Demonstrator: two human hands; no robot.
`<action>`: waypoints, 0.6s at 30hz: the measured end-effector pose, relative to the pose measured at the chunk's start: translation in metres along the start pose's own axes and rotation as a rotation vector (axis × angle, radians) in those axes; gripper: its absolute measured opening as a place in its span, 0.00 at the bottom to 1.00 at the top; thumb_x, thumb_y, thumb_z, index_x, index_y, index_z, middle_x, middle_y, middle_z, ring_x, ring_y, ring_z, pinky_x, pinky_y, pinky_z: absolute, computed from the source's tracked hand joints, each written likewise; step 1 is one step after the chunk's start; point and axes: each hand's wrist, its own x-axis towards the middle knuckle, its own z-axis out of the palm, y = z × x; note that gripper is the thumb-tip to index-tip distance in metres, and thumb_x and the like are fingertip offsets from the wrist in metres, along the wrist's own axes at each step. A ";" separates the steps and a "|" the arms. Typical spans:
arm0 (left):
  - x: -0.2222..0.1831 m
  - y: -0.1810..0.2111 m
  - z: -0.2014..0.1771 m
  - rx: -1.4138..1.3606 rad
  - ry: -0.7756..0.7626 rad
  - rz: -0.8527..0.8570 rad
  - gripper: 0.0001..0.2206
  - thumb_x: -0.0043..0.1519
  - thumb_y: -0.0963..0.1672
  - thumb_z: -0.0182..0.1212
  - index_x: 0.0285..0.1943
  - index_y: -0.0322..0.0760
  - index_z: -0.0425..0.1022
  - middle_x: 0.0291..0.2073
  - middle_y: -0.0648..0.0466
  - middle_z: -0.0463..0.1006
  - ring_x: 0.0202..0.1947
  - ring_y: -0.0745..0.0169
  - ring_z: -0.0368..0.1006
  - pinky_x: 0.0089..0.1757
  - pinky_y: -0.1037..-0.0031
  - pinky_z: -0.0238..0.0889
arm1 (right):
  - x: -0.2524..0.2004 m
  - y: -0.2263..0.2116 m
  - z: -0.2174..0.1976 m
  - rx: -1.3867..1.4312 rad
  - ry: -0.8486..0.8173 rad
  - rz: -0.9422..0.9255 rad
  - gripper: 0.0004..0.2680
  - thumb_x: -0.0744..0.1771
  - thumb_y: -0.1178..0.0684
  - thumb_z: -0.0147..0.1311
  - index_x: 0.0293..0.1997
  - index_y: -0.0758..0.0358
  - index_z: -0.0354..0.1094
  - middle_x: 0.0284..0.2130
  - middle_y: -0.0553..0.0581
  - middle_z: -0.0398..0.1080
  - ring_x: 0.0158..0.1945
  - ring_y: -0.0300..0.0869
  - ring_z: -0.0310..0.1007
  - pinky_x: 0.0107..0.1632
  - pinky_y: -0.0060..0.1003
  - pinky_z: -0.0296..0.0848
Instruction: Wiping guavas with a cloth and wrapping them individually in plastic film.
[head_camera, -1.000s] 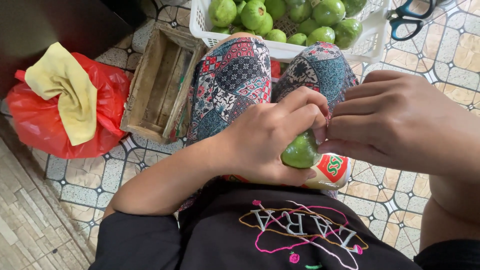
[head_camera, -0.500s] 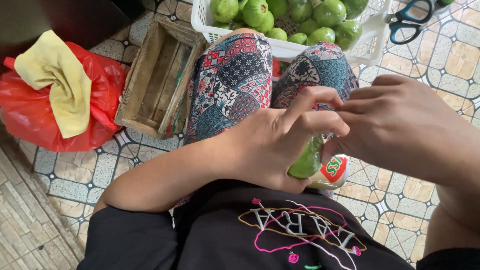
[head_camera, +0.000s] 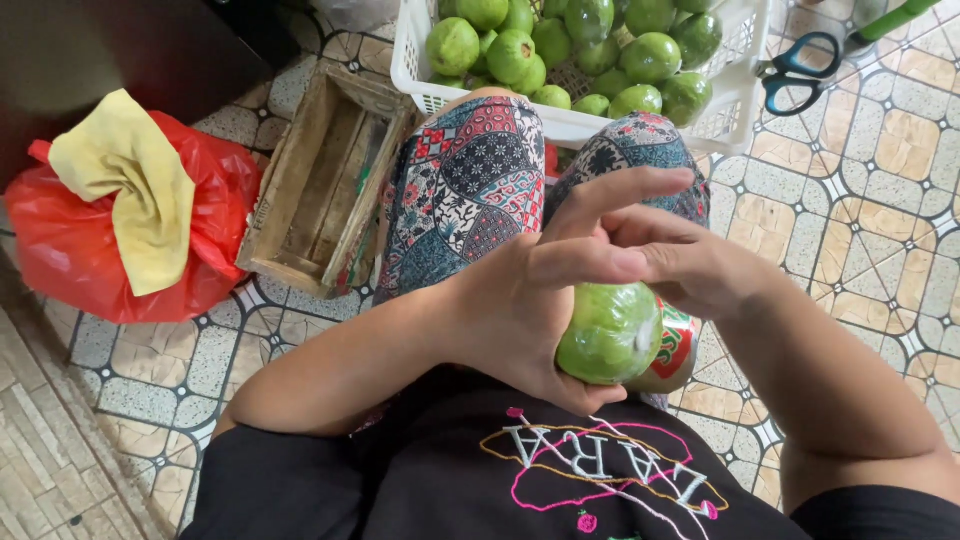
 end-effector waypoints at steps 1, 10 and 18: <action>0.000 -0.001 0.000 0.001 -0.001 -0.001 0.46 0.49 0.43 0.87 0.69 0.57 0.53 0.82 0.48 0.49 0.77 0.41 0.69 0.66 0.65 0.79 | 0.000 0.001 0.004 0.001 -0.001 -0.001 0.21 0.66 0.46 0.63 0.55 0.77 0.66 0.41 0.64 0.71 0.42 0.44 0.73 0.40 0.31 0.71; 0.011 -0.016 0.000 -0.170 0.305 -0.224 0.56 0.55 0.43 0.79 0.82 0.49 0.29 0.78 0.39 0.50 0.83 0.40 0.47 0.79 0.48 0.49 | 0.007 -0.019 0.040 -0.193 0.433 -0.394 0.16 0.69 0.56 0.41 0.66 0.61 0.53 0.52 0.62 0.65 0.55 0.45 0.68 0.59 0.37 0.69; 0.007 -0.045 -0.012 -1.626 0.632 -0.803 0.30 0.64 0.54 0.54 0.64 0.22 0.67 0.53 0.36 0.76 0.49 0.45 0.77 0.49 0.59 0.77 | 0.010 -0.015 0.049 -0.829 0.416 -0.538 0.23 0.66 0.60 0.55 0.70 0.68 0.54 0.65 0.62 0.56 0.65 0.49 0.59 0.66 0.42 0.63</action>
